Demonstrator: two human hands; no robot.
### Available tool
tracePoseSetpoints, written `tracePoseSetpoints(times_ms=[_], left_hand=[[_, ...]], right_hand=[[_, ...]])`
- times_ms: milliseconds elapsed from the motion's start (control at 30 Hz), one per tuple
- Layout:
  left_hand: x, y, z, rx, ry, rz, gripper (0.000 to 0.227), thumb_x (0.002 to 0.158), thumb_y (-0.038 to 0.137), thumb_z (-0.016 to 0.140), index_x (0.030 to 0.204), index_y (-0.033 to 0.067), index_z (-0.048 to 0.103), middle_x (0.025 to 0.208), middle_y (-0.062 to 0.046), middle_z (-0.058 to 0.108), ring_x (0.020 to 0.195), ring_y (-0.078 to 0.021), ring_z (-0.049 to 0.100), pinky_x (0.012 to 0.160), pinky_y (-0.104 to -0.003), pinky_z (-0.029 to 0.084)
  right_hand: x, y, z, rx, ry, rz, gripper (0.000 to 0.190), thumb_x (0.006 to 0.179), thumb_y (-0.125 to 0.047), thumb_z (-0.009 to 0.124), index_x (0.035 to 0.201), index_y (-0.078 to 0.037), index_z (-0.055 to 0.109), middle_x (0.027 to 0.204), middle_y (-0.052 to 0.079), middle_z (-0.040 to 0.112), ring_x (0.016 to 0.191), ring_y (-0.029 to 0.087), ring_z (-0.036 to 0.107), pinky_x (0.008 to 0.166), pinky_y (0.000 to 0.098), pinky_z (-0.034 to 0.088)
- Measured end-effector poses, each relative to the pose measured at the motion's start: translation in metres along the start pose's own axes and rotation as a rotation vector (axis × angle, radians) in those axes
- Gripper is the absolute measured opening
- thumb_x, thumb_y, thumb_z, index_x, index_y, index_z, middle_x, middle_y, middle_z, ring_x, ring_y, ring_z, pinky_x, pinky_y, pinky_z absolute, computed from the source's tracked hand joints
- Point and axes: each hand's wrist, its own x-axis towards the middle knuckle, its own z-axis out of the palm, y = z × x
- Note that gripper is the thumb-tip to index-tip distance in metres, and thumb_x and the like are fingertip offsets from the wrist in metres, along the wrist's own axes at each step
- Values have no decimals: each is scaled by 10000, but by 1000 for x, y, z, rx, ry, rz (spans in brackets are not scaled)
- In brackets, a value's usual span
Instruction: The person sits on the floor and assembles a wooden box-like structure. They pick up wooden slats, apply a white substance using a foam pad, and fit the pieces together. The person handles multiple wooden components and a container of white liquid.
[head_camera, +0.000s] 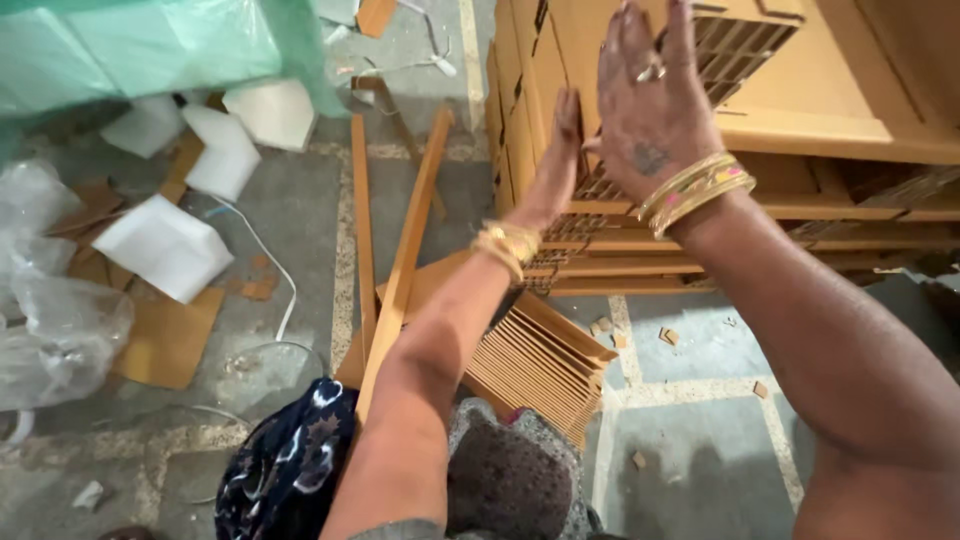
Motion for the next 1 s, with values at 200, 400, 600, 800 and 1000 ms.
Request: tracePoseSetpoints(times_ms=[200,400,600,800,1000], left_hand=[[-36,-28,5,346,52,-5,1088,885,894,21,1653,132,-94,1749,-122,-137,1618,-273,-125,1320,-425,1],[-15,26,22,124,81,-23,1185,847,943,108,1652,95,-81,1757,-122,-120,1628,-270,-109,1322,-430,-12],[-146,81,55,-46,186,220,1141,907,910,244,1689,118,-11,1766,-179,168,1628,-315,209,1365,-493,118],[-157,68,135,44,-239,377,854,1028,775,351,1693,288,129,1685,17,351,1560,-202,318,1369,-455,219],[-178,-16,282,123,-797,176,743,1074,708,200,1656,246,173,1725,-53,256,1630,-279,213,1335,-574,217]], right_hand=[[-11,-19,-8,-116,-77,-88,831,1027,-665,311,1538,-24,450,1621,203,405,1517,377,304,1191,671,-31],[-23,-7,-8,-47,34,-56,710,965,-568,423,1515,-122,479,1625,99,409,1530,295,257,1145,728,-53],[-200,-62,24,740,74,14,535,1016,-550,578,1286,-113,728,1550,95,564,1520,277,431,1179,781,50],[-420,-134,69,940,-431,366,595,838,-544,564,1359,-258,598,1581,35,496,1494,230,421,1174,851,155],[-516,-162,78,967,-696,335,608,818,-532,609,1379,-298,592,1523,12,487,1462,198,408,1191,712,222]])
